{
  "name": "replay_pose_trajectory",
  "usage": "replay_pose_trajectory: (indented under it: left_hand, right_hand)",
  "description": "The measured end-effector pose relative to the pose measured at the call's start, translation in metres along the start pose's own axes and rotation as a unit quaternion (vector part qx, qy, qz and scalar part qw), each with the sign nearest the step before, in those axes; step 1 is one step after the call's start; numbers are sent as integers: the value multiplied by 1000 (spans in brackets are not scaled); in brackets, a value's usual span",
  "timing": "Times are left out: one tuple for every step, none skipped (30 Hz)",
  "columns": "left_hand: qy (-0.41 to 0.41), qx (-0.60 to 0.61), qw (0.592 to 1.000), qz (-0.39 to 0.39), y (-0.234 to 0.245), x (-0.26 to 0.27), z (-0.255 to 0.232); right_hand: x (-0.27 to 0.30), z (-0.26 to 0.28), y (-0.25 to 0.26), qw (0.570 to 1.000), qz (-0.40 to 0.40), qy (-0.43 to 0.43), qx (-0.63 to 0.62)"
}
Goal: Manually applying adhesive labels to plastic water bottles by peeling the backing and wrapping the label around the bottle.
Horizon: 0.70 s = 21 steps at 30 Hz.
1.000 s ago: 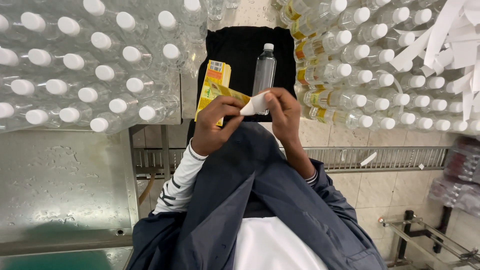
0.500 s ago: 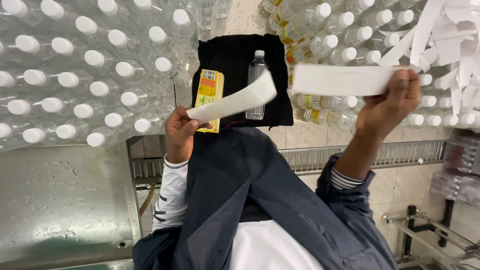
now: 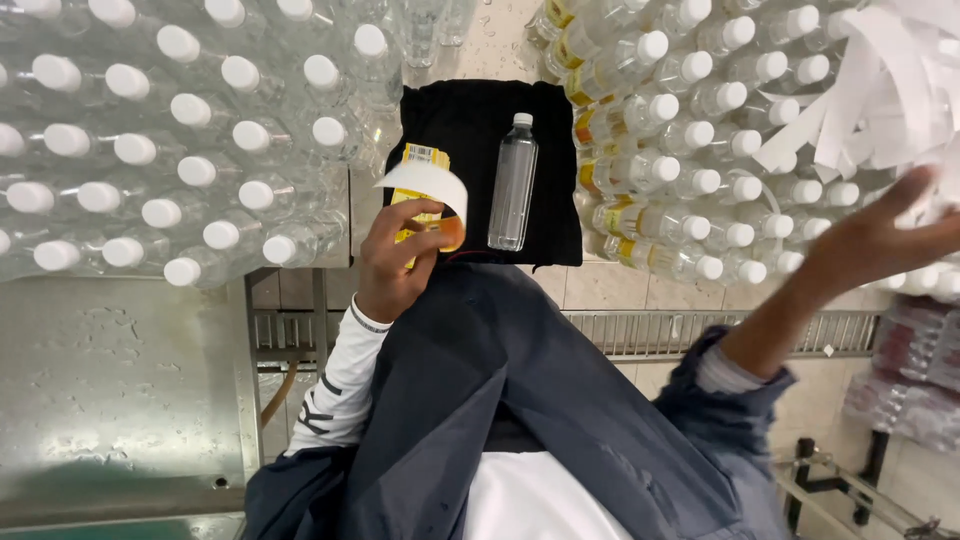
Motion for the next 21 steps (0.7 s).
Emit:
replay_pose_trajectory:
  left_hand:
    - [-42,-42,998,10,-5,4,-10]
    - [-36,-44,998,14,-7,2,-15]
    - [-62,-91,994,6,-8,1,-27]
    - [-99,-133,986,1,-11,-7,-36]
    - [-104,-130,986,9,-12,-2,-31]
    - [-122,-157,980,2,-13,2,-30]
    - [-139,-183,973,-6,-13,6,-28]
    - [-137,-185,973,-5,-15,10,-22]
    - [-134,-210,969,2,-17,15,-14]
    - [-126,-238,963,10,-16,24,-8]
    - [-120,-243,963,12,-16,27,-5]
    - [-110,-224,968,13,-16,28,-1]
    - [-99,-205,974,13,-16,28,4]
    - [-102,-201,974,18,-17,28,4]
    - [-91,-180,979,18,-15,28,6]
    - [-79,-160,984,17,-14,28,7]
    - [-80,-157,984,21,-14,28,10]
    - [-72,-125,989,27,-15,29,15]
    - [-63,-92,993,34,-15,29,20]
    - [-64,-92,993,32,-15,18,16]
    - [-76,-72,993,55,-20,9,12]
  right_hand:
    - [54,76,-38,999,24,29,15]
    - [82,117,-73,999,29,23,16]
    - [115,142,-125,975,153,-109,-121]
    - [155,184,-170,903,262,-226,-255]
    - [183,153,-181,904,253,-231,-254]
    - [230,120,-213,786,307,-356,-402]
    - [278,101,-240,624,343,-460,-530]
    - [280,109,-238,623,344,-461,-530]
    - [287,116,-237,598,328,-494,-539]
    - [298,124,-236,568,313,-529,-547]
    - [305,115,-238,563,316,-534,-546]
    - [310,107,-237,576,325,-523,-537]
    - [315,99,-235,590,334,-513,-527]
    - [316,96,-234,592,328,-514,-527]
    - [315,95,-232,622,347,-487,-506]
    - [314,95,-231,650,366,-459,-482]
    - [307,104,-228,651,362,-460,-482]
    - [302,113,-227,673,396,-444,-440]
    - [297,122,-225,692,427,-427,-396]
    - [292,125,-225,693,427,-425,-396]
    - [286,138,-226,726,495,-335,-340]
Point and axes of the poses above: each hand's wrist, its own x-axis away from the middle knuckle, its own y-axis out of the back of the hand, z = x × y, the point moved 10 cm from there along -x, towards the middle knuckle, and after that the axes turned 7 degrees about -x, right-handed, at the moved point
